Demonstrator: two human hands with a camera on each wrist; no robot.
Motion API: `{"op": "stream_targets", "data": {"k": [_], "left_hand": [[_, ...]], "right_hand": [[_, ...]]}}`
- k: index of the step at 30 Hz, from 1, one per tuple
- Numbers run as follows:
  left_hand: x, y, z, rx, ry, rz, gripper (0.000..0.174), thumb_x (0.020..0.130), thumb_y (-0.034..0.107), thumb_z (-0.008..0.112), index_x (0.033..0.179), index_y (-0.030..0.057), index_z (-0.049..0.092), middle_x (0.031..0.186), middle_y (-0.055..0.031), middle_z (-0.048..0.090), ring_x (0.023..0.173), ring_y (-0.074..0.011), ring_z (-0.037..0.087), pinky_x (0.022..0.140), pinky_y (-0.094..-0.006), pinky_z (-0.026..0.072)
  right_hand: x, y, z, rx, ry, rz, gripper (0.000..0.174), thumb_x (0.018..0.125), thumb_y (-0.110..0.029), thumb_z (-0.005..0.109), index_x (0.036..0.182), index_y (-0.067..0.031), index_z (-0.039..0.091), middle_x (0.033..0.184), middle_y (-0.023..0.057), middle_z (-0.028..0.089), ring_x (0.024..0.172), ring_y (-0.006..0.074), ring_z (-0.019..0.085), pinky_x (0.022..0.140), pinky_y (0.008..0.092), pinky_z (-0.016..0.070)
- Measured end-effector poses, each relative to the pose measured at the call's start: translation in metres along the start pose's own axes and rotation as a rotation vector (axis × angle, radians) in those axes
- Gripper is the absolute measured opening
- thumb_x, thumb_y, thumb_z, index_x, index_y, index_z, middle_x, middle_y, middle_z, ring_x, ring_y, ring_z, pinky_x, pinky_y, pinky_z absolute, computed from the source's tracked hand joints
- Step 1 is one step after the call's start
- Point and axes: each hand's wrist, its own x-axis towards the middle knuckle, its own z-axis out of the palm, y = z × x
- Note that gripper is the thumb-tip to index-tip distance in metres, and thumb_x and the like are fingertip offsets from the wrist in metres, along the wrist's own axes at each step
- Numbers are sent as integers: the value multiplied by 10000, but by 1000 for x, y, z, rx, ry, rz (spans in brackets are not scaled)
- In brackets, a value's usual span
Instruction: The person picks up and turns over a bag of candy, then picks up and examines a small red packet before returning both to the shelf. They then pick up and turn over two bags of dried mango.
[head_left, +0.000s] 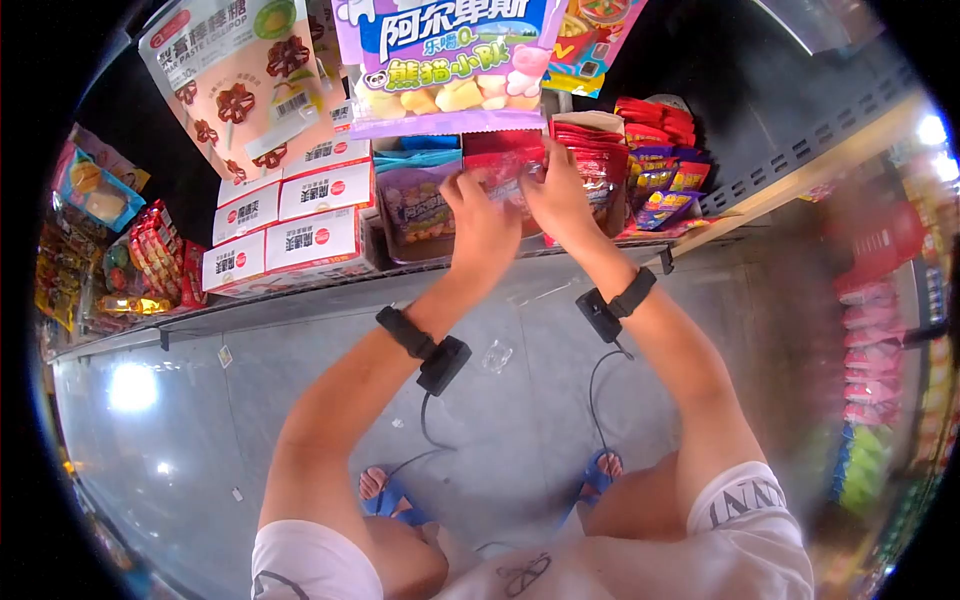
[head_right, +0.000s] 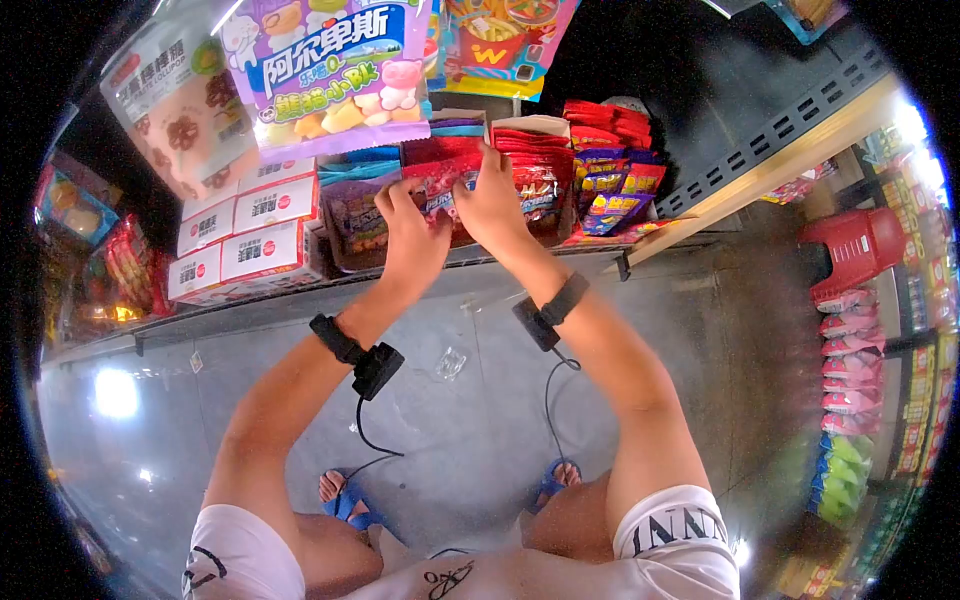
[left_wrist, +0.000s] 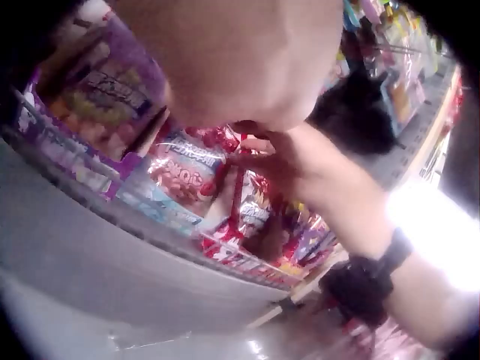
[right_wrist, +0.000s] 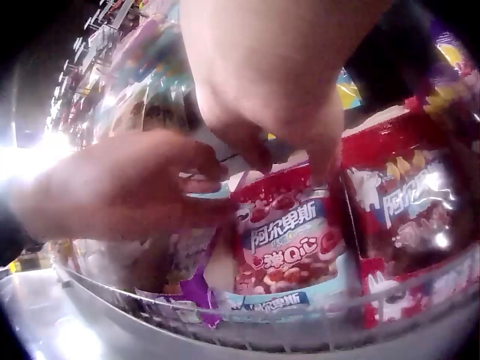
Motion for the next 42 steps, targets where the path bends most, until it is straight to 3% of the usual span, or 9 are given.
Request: {"op": "stream_targets", "data": {"k": [4,7,10,15,21,25,31,37,42], "left_hand": [[-4,9,-9,275,-525,83,266,857,17,518,1106,13,610,1069,-243,641,1084,-398,576,919,-482,480],[-9,-20,4,438,-588,190,295,860,25,518,1136,44,621,1022,-211,668,1068,-382,602,930,-472,483],[-7,-28,7,448,-663,186,281,886,49,507,1131,52,645,1169,-159,643,1113,-342,605,963,-434,487],[0,-13,8,670,-818,205,273,924,111,487,1155,48,619,1340,-131,553,1189,-356,572,944,-473,506],[3,-19,19,780,-757,134,362,906,89,491,1248,49,602,1395,-116,488,1261,-303,522,989,-427,490],[3,-22,21,668,-681,133,318,913,93,479,1197,18,600,1401,-159,483,1281,-323,501,995,-437,485],[5,-28,20,559,-667,150,255,975,241,505,1040,19,610,1127,-208,642,1033,-398,637,794,-518,544],[-3,-47,24,628,-650,319,308,973,300,525,967,18,648,906,-203,685,885,-408,675,735,-523,548],[2,-27,17,623,-825,218,355,972,320,521,929,3,673,909,-218,695,901,-411,678,762,-525,549]], "right_hand": [[0,8,1,26,72,-131,425,846,-138,675,1237,-12,567,1118,184,588,948,286,606,847,377,503],[0,-4,-19,119,-25,-48,294,877,-112,644,1143,6,598,1133,225,592,1023,380,605,892,428,499],[8,-1,-32,75,170,-198,213,883,-109,629,1077,-21,627,1029,182,657,956,342,649,845,418,521],[17,8,-69,-163,183,-99,140,904,-145,598,1021,-92,654,988,135,715,950,328,679,802,435,536],[8,25,-83,-482,-37,-9,159,900,-185,581,1036,-133,647,945,132,712,926,362,672,782,496,541],[2,40,-74,-489,-64,-274,277,862,-108,628,1122,-29,573,1114,190,627,1053,393,610,873,484,518],[2,53,-70,-631,-89,-285,318,852,-144,678,1131,-31,573,1138,185,600,1106,422,556,961,499,458],[-3,41,-77,-700,-110,-272,290,857,-184,693,1086,-35,597,1152,173,597,1134,429,538,965,514,456],[-1,44,-75,-648,-139,-267,258,865,-199,682,1048,-41,594,1103,169,633,1097,408,566,930,517,460]]}}
